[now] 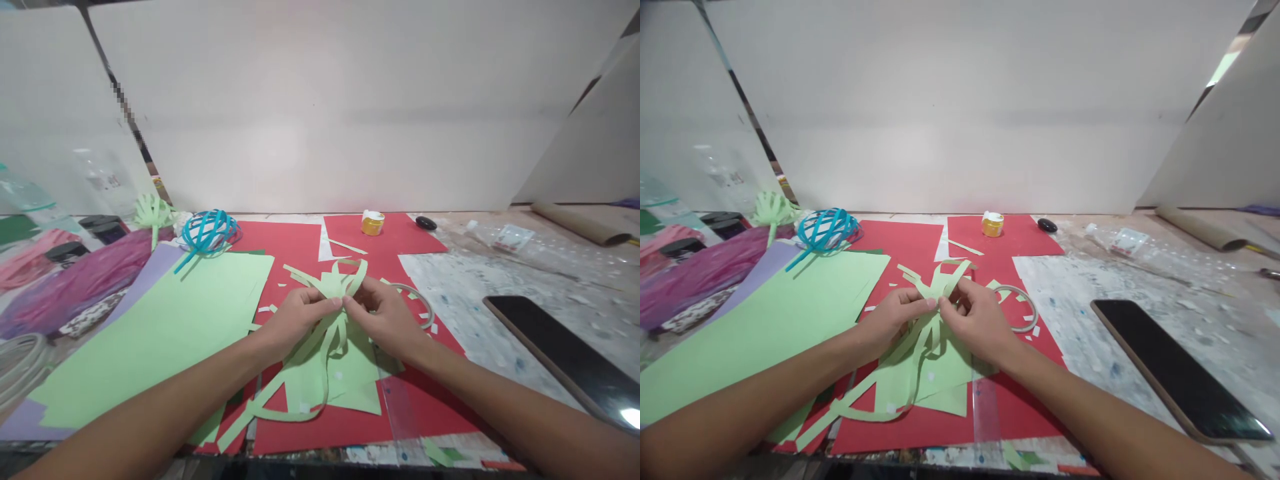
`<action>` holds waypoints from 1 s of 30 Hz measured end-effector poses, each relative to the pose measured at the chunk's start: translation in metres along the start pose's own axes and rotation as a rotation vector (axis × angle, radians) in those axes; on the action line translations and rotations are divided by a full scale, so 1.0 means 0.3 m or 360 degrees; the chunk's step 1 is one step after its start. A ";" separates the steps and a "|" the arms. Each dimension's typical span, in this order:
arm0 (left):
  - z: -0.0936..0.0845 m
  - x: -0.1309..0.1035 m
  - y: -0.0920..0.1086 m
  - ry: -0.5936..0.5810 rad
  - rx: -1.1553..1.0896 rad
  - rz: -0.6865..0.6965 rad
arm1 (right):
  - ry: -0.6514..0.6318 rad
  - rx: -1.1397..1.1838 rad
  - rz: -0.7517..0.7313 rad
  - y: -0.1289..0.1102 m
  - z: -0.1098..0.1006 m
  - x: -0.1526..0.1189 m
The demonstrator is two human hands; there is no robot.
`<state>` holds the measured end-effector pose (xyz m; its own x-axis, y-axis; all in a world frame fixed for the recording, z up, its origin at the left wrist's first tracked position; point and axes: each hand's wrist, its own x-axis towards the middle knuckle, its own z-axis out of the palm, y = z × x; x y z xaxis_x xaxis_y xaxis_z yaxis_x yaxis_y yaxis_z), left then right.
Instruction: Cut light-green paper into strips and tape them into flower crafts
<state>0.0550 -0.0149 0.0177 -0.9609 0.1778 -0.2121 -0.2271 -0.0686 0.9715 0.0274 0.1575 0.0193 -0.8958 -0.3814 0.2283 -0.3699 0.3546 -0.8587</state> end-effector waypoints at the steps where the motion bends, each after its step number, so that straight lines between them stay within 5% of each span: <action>1: 0.001 -0.001 0.001 -0.0034 -0.0021 0.0003 | -0.0001 0.0011 -0.0006 -0.001 0.000 0.001; 11: 0.012 -0.013 0.011 -0.0246 -0.0079 0.0030 | -0.0062 0.0522 0.0362 0.016 -0.028 0.051; 18: 0.021 -0.025 0.024 -0.0124 0.0016 0.0116 | -0.0377 0.0402 0.0239 0.017 -0.055 0.051; 25: 0.014 -0.010 -0.005 -0.0099 -0.0121 0.0103 | -0.0250 0.0279 0.0086 -0.022 -0.014 0.031; 30: -0.025 -0.022 0.076 0.0010 -0.0346 0.0133 | -0.0062 0.0060 0.0020 0.021 -0.090 0.123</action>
<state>0.0552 -0.0249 0.0404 -0.9786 0.1566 -0.1333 -0.1749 -0.2928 0.9401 -0.0145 0.1688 0.0349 -0.8898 -0.4102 0.2002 -0.3485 0.3273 -0.8783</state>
